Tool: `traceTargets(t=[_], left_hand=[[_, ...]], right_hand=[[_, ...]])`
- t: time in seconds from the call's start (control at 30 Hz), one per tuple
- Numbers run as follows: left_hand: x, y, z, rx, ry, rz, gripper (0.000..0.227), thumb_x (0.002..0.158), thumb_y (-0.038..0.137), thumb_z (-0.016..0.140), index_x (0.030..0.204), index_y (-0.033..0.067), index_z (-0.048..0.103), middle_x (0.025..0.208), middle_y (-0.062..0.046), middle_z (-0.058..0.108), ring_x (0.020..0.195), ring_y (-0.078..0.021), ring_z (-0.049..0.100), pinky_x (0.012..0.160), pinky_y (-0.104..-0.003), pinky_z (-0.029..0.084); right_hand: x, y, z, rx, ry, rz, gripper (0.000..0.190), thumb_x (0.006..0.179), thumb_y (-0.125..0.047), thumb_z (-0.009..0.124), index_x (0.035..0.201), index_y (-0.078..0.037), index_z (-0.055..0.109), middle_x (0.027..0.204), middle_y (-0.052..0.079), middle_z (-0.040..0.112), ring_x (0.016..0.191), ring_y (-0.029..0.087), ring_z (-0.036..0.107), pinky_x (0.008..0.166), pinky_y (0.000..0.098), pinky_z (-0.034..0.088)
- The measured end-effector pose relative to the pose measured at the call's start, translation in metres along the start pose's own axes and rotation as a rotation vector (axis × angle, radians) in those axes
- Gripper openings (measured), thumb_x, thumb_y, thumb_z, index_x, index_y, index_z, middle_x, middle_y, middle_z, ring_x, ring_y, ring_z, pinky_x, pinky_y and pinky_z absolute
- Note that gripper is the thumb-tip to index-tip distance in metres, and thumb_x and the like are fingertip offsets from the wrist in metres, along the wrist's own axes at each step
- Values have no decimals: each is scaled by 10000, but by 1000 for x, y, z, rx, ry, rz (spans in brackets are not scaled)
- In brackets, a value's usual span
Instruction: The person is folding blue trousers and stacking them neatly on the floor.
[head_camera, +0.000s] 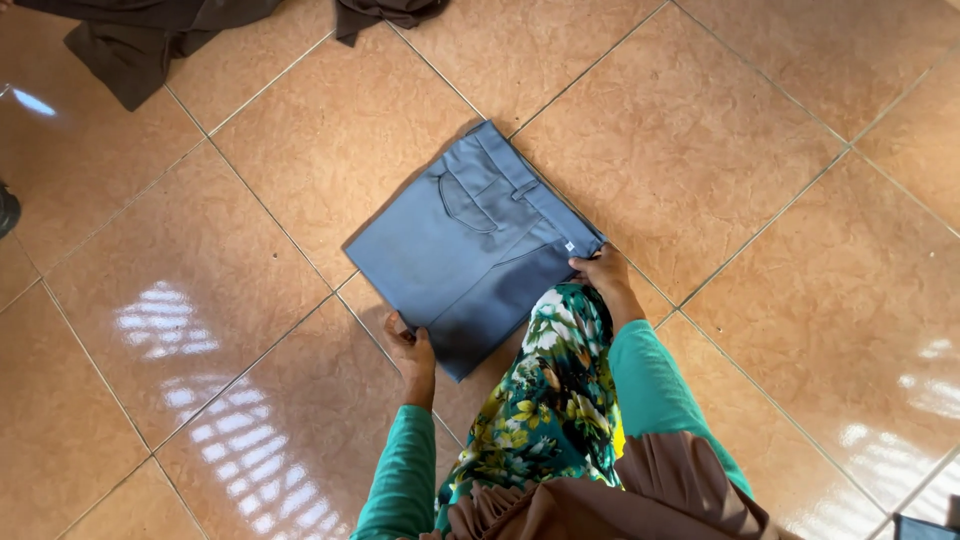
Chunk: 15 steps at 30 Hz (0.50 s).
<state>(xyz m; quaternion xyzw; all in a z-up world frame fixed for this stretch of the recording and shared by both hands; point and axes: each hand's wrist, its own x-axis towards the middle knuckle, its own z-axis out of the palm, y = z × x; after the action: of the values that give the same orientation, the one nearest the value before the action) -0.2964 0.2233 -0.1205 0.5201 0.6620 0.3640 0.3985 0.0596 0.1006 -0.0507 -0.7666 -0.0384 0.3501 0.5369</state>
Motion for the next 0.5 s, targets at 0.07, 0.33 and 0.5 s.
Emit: traceTargets(t=[0.07, 0.33, 0.5], left_hand=[[-2, 1, 1, 43, 19, 25, 628, 842, 64, 681, 1408, 287, 520, 824, -55, 640, 718, -165, 637, 671, -341, 514], [-27, 106, 17, 482, 38, 170, 605, 847, 251, 671, 1409, 387, 491, 1576, -92, 377, 1381, -397, 456, 1062, -571, 413], [-38, 144, 111, 593, -177, 739, 595, 880, 313, 696, 1445, 329, 507, 1559, -173, 404, 1470, -471, 329, 1135, -674, 243]], right_hand=[[0, 1, -1, -25, -1, -7, 592, 751, -24, 853, 1219, 149, 535, 975, 342, 647, 737, 457, 722, 612, 469, 668], [33, 34, -6, -171, 45, -7, 629, 718, -205, 898, 1233, -9, 594, 919, 243, 727, 638, 311, 752, 546, 365, 671], [-12, -15, -20, -857, 113, -187, 752, 989, -547, 542, 1627, -249, 279, 1584, 169, 415, 1432, 403, 420, 1094, 612, 436]])
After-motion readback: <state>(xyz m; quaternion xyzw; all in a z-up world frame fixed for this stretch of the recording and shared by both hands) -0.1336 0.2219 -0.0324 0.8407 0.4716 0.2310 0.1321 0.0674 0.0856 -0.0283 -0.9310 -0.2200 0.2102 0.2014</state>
